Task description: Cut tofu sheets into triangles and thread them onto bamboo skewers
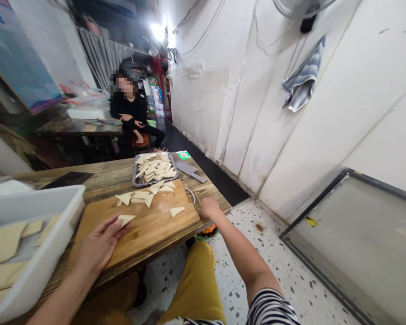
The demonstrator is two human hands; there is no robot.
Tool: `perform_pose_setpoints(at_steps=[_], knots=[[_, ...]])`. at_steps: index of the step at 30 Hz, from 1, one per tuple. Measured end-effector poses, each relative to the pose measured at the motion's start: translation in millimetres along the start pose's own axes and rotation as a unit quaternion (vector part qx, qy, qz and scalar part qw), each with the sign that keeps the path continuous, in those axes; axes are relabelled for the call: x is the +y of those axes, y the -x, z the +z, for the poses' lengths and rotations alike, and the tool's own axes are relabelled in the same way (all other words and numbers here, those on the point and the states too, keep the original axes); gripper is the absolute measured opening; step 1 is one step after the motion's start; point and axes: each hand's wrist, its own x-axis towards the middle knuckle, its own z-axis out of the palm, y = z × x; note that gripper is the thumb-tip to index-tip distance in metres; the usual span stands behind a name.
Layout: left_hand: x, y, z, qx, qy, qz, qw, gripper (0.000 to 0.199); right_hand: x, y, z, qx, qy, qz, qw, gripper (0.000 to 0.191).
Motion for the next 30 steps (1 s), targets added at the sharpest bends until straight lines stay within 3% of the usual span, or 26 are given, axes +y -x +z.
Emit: perform_pose_setpoints(at_steps=[6,11,15,21,26,30], knots=[[-4.7,-3.6,-3.2,-0.010,0.001,0.007,1.000,0.026,17.8,1.9,-7.1,-0.019,-0.126,0.014,0.992,0.025],[-3.0,-1.9,-2.6,-0.015,0.001,0.006,1.000,0.028,29.6,32.6,-8.5,-0.016,-0.299,-0.005,0.954,0.012],[-1.5,0.1,-0.7,-0.011,0.010,0.010,1.000,0.026,0.3,77.7,13.7,-0.061,-0.437,-0.067,0.895,0.012],[-3.0,-0.4,-0.7,-0.018,0.018,0.023,0.999,0.030,-75.0,131.5,74.1,-0.234,-0.551,-0.128,0.791,0.011],[-5.2,-2.0,-1.8,-0.024,0.034,0.028,0.999,0.030,-98.7,147.9,100.0,-0.346,-0.663,-0.085,0.658,0.023],[-5.2,-2.4,-2.0,-0.026,0.036,0.039,0.998,0.031,-106.5,145.8,92.2,-0.323,-0.687,-0.112,0.641,0.034]])
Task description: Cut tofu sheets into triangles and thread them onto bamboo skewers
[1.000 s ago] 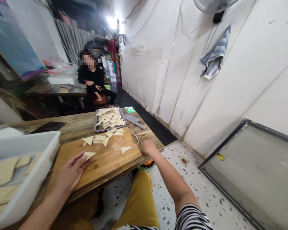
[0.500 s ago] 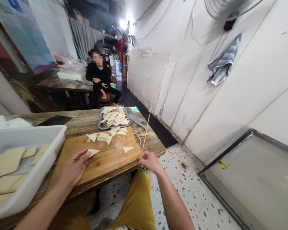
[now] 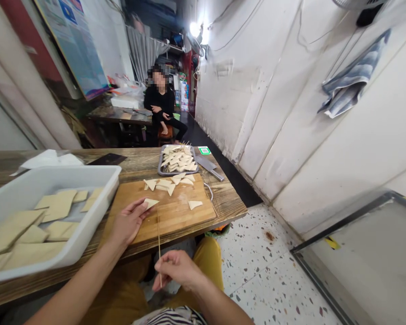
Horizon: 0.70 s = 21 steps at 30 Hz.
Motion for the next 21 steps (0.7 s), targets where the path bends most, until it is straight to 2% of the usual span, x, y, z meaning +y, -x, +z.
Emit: perform_pose_setpoints(at_steps=[5,8,10,12,15,18,21], knots=[[1.0,0.5,0.7,0.008,-0.003,0.000,1.000,0.031,-16.8,-27.6,13.7,0.014,-0.045,-0.006,0.999,0.048],[1.5,1.6,1.6,0.014,0.000,-0.003,1.000,0.028,-18.4,-39.1,19.0,0.074,-0.044,-0.037,0.996,0.049],[2.5,1.9,2.3,0.017,0.007,-0.012,1.000,0.025,-15.7,-35.0,18.0,0.125,0.005,-0.078,0.989,0.052],[4.7,1.1,3.0,0.024,0.019,-0.027,0.999,0.022,-11.5,-21.4,14.0,0.172,0.125,-0.133,0.968,0.056],[10.2,-1.7,4.0,0.050,0.034,-0.068,0.996,0.012,-5.8,6.1,6.7,0.190,0.316,-0.202,0.907,0.050],[17.4,-3.4,5.9,0.082,0.036,-0.127,0.988,0.006,-5.4,27.2,3.2,0.193,0.378,-0.258,0.868,0.042],[24.5,-1.9,8.6,0.099,0.033,-0.174,0.979,0.008,-9.4,36.2,2.8,0.194,0.377,-0.296,0.856,0.038]])
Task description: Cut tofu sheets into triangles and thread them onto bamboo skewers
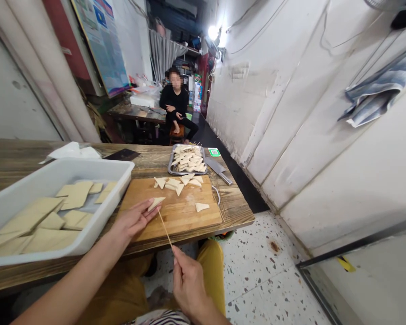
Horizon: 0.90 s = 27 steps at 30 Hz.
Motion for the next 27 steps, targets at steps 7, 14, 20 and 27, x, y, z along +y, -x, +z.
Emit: perform_pose_setpoints(at_steps=[7,14,20,27], knots=[[3.5,9.8,0.5,-0.006,-0.001,-0.018,1.000,0.006,2.4,-2.0,-2.9,-0.015,-0.002,-0.005,1.000,0.038],[5.4,19.7,4.0,0.010,-0.009,-0.022,1.000,0.007,0.3,-3.9,-2.5,-0.015,-0.010,-0.005,1.000,0.037],[6.1,22.8,7.5,0.000,-0.004,-0.020,1.000,0.009,0.4,-3.7,-1.9,-0.012,-0.017,-0.009,1.000,0.037],[5.5,24.3,5.8,-0.012,-0.016,-0.014,1.000,0.007,1.4,-4.6,-0.5,-0.012,-0.003,-0.002,1.000,0.037]])
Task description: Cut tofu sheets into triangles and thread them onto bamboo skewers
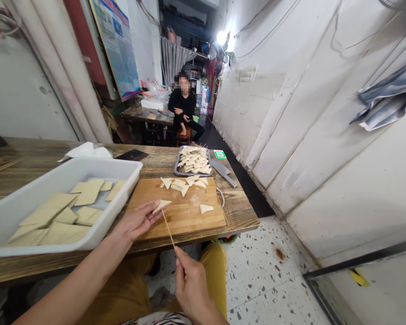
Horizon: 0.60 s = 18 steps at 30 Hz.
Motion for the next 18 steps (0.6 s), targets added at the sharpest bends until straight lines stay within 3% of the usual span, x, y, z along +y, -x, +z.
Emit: perform_pose_setpoints(at_steps=[8,18], knots=[[-2.9,5.7,2.3,-0.037,-0.011,-0.015,0.999,0.010,-2.0,-5.7,-1.7,0.007,0.001,-0.009,1.000,0.034],[-6.8,14.5,6.8,-0.042,-0.038,-0.031,0.998,0.012,-2.0,-2.6,3.0,0.041,0.022,-0.012,0.999,0.034]])
